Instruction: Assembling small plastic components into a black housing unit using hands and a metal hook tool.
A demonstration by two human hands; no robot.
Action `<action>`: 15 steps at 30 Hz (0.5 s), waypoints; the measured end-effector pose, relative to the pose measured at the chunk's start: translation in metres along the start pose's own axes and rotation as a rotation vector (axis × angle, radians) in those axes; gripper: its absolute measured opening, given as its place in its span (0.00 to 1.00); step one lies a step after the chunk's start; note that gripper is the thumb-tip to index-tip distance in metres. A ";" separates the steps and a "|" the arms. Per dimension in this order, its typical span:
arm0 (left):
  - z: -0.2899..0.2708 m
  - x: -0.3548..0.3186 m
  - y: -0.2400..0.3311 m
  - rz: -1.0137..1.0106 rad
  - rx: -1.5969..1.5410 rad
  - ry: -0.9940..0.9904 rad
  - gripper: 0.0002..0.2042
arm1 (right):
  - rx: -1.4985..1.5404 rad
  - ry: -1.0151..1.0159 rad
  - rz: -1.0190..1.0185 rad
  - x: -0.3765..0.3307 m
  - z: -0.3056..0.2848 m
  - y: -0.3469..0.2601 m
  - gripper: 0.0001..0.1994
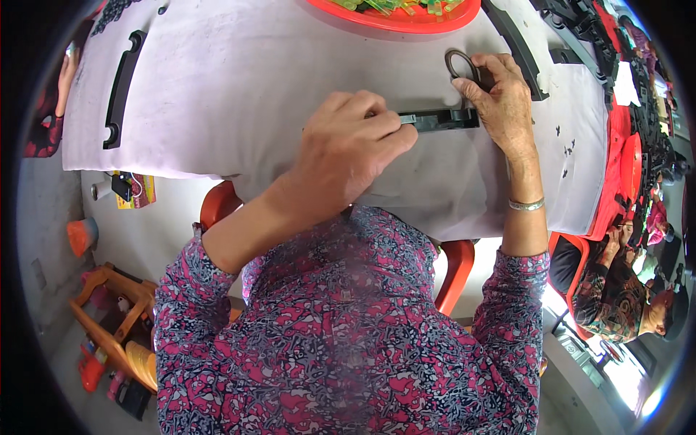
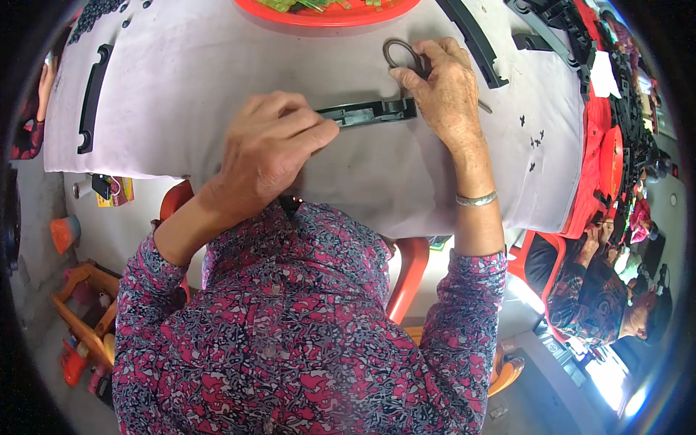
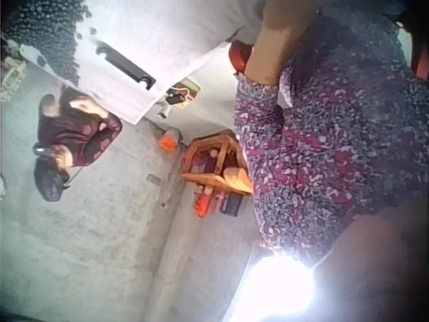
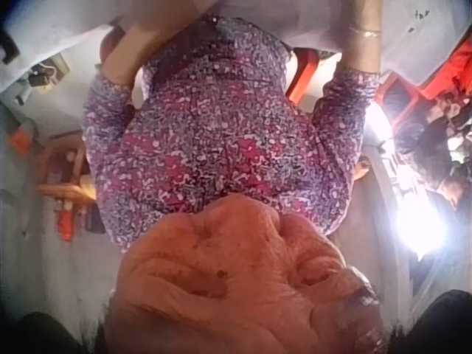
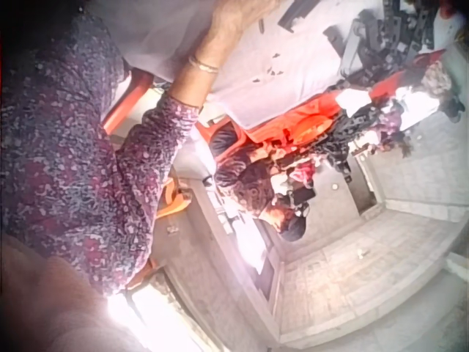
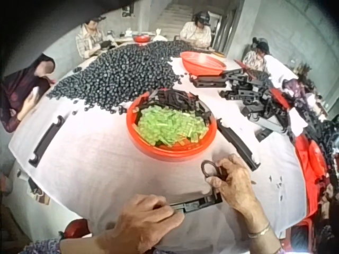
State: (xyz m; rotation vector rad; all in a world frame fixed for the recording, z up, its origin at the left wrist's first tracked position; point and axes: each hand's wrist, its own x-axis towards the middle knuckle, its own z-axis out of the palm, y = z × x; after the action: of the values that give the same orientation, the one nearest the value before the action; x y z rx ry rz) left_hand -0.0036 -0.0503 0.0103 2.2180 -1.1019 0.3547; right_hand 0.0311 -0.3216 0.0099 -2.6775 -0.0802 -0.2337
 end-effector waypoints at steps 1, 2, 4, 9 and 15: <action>-0.001 0.001 0.002 -0.005 0.011 -0.016 0.13 | 0.095 0.024 0.014 0.001 0.002 0.002 0.20; -0.001 0.000 0.003 -0.011 0.008 -0.012 0.14 | 0.191 0.048 0.029 0.003 0.006 0.006 0.19; 0.002 -0.006 0.003 -0.028 0.004 0.000 0.15 | 0.296 0.037 0.079 0.004 0.007 0.004 0.16; 0.011 -0.016 0.012 -0.060 0.113 0.036 0.16 | 0.181 -0.059 0.097 -0.002 -0.003 -0.001 0.08; 0.015 -0.016 0.010 -0.058 0.102 0.059 0.16 | 0.486 0.227 0.019 -0.005 -0.022 -0.016 0.13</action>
State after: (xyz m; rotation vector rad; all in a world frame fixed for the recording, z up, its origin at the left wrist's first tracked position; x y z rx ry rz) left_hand -0.0213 -0.0544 -0.0049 2.3085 -1.0068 0.4575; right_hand 0.0212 -0.3167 0.0352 -2.1544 -0.0346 -0.4483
